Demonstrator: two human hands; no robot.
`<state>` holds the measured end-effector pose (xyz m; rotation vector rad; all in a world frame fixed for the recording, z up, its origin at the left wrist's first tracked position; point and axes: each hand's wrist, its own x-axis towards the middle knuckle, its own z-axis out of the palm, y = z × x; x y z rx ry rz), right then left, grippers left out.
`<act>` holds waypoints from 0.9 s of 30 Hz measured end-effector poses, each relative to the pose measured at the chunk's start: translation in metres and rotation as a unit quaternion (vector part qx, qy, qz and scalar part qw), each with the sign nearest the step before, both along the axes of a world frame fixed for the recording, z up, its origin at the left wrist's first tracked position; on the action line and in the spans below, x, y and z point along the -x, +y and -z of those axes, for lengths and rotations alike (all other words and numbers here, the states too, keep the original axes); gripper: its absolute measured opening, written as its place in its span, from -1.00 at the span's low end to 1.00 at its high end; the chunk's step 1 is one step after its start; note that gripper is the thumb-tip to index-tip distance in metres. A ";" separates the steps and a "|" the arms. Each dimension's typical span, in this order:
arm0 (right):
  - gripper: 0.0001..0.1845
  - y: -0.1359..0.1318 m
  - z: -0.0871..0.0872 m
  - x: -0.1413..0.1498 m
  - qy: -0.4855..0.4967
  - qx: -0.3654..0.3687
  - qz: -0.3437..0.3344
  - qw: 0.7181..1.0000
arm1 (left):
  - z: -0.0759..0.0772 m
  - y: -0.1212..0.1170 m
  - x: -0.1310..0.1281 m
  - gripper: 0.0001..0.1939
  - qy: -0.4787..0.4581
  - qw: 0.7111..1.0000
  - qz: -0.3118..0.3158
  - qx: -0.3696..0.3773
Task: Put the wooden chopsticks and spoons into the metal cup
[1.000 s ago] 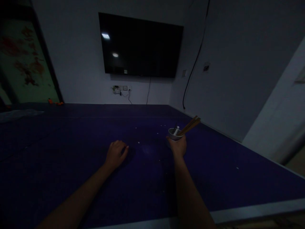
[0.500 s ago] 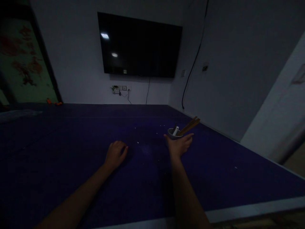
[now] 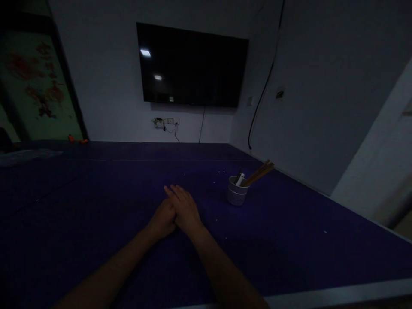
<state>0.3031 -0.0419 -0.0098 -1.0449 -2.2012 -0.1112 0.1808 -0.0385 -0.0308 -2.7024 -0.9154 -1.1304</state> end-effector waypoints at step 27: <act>-0.46 0.007 0.013 -0.003 0.040 0.155 -0.062 0.985 | 0.015 0.004 -0.004 -0.65 0.019 0.991 0.027 0.128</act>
